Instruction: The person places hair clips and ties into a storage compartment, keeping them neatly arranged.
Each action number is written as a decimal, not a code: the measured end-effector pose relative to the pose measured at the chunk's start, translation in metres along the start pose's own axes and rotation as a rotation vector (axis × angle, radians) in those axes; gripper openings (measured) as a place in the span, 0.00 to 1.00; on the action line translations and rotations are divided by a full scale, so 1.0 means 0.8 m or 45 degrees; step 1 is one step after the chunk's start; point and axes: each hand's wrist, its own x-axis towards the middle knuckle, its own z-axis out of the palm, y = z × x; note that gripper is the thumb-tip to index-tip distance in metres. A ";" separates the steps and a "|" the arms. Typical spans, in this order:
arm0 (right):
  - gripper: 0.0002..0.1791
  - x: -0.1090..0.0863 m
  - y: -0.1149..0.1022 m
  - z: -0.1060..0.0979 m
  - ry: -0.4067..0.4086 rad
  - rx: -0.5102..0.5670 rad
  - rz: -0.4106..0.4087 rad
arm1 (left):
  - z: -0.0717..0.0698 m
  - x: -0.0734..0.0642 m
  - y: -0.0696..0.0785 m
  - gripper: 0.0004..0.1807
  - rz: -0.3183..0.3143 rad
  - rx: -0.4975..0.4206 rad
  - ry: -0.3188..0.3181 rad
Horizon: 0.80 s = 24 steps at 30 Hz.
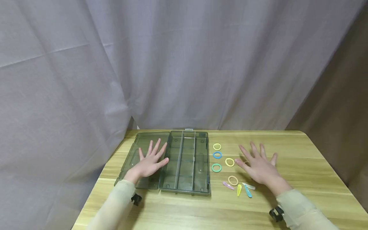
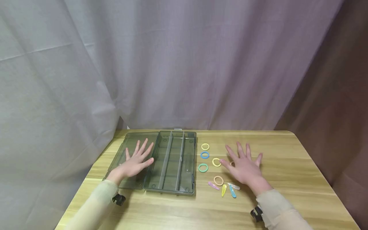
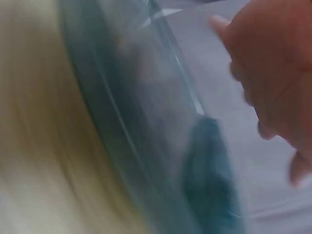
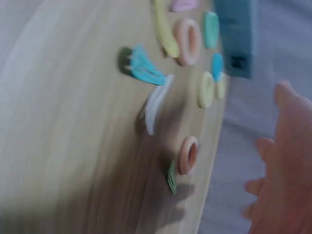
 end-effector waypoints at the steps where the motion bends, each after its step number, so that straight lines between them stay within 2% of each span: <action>1: 0.46 0.000 0.002 -0.001 0.015 0.031 -0.007 | -0.001 -0.005 0.004 0.44 0.006 -0.091 0.019; 5: 0.38 0.001 0.015 -0.008 0.090 0.214 -0.031 | -0.001 -0.020 0.018 0.45 0.001 -0.420 0.138; 10: 0.32 -0.004 0.023 -0.021 0.184 0.485 0.057 | 0.003 -0.023 0.024 0.41 -0.042 -0.646 0.272; 12: 0.32 -0.011 0.023 -0.024 0.208 0.568 0.095 | 0.005 -0.019 0.025 0.40 -0.057 -0.686 0.307; 15: 0.32 -0.021 0.022 -0.025 0.224 0.639 0.122 | 0.010 -0.015 0.025 0.38 -0.087 -0.715 0.312; 24: 0.28 -0.043 0.020 0.000 0.241 0.669 0.189 | 0.040 -0.009 0.027 0.35 -0.076 -0.713 0.228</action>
